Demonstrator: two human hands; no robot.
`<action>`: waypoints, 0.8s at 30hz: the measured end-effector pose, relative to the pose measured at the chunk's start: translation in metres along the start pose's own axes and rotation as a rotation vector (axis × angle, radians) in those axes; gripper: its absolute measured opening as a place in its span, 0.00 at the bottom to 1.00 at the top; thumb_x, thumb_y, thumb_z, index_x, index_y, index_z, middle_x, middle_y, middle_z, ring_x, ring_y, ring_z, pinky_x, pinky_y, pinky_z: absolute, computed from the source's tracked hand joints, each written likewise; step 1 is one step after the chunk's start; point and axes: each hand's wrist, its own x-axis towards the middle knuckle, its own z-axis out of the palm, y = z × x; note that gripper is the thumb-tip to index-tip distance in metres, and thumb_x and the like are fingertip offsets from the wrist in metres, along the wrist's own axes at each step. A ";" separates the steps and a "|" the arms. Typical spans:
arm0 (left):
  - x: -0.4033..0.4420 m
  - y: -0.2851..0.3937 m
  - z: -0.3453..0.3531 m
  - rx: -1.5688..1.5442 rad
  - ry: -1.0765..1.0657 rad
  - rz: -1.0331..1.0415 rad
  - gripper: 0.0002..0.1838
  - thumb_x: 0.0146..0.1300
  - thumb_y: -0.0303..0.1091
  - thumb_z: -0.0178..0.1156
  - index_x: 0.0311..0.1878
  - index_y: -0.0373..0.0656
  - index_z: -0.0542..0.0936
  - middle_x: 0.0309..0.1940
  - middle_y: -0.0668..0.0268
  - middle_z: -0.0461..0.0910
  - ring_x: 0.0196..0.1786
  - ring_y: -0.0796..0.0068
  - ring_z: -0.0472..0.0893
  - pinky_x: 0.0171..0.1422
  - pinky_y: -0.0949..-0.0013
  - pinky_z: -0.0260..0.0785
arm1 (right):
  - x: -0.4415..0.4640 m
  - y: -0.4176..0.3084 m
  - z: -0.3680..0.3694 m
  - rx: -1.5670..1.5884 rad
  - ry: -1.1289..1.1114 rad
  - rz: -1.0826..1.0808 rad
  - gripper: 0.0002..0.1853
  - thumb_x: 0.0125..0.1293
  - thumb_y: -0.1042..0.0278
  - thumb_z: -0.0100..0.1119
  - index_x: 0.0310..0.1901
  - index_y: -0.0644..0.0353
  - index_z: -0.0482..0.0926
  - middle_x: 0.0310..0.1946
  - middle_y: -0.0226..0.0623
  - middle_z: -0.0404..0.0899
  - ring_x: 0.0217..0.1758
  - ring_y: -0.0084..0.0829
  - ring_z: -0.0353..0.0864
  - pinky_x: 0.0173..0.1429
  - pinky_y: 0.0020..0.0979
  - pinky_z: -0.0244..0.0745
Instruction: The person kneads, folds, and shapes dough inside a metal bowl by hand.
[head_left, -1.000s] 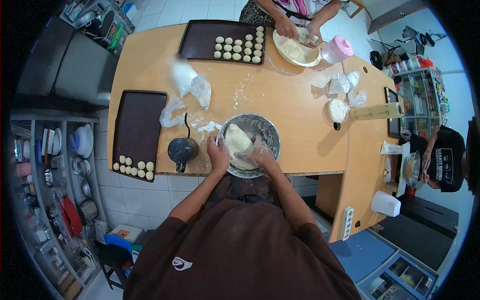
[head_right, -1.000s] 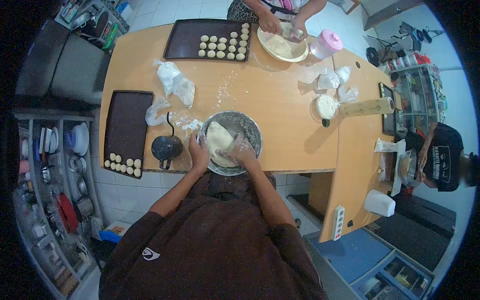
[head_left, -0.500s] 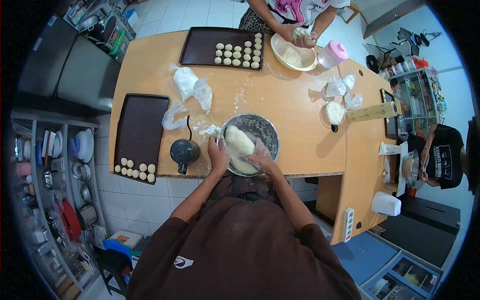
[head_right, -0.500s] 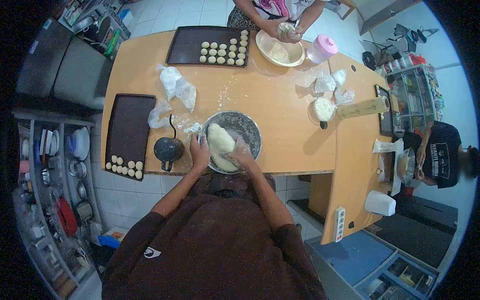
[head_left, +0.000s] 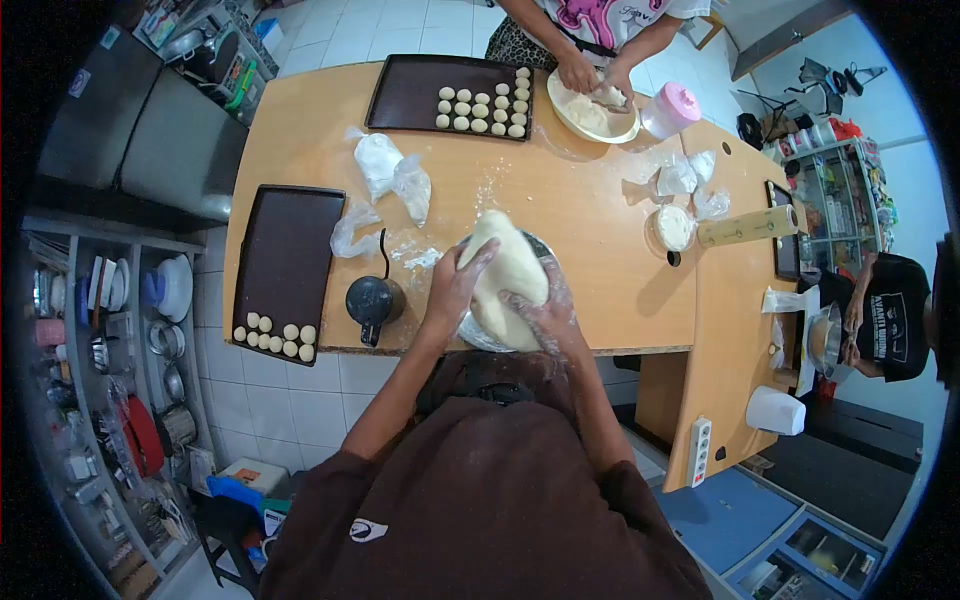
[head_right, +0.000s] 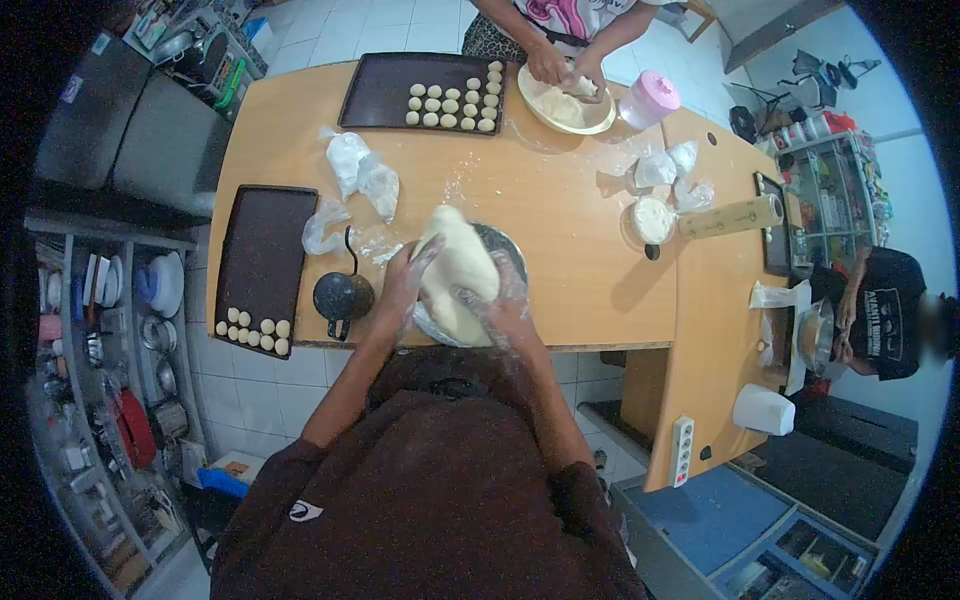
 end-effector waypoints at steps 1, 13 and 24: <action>0.002 0.001 0.000 -0.094 -0.040 -0.025 0.27 0.64 0.46 0.69 0.52 0.29 0.79 0.42 0.59 0.83 0.42 0.73 0.81 0.47 0.70 0.74 | -0.003 -0.008 0.005 -0.061 -0.035 -0.029 0.33 0.57 0.60 0.76 0.58 0.65 0.70 0.54 0.46 0.76 0.56 0.36 0.78 0.61 0.38 0.74; 0.010 -0.002 0.004 -0.049 0.094 0.080 0.17 0.65 0.42 0.68 0.40 0.33 0.84 0.30 0.66 0.84 0.31 0.80 0.80 0.34 0.72 0.73 | -0.003 -0.017 0.006 -0.201 0.082 0.000 0.33 0.67 0.47 0.64 0.62 0.65 0.69 0.56 0.41 0.76 0.57 0.41 0.76 0.68 0.38 0.65; 0.012 -0.024 0.015 0.195 -0.254 0.312 0.24 0.66 0.41 0.61 0.60 0.35 0.76 0.52 0.56 0.81 0.54 0.70 0.79 0.62 0.64 0.70 | 0.032 -0.061 0.009 -0.351 0.206 0.078 0.25 0.70 0.47 0.61 0.35 0.68 0.82 0.26 0.38 0.79 0.33 0.25 0.75 0.39 0.31 0.72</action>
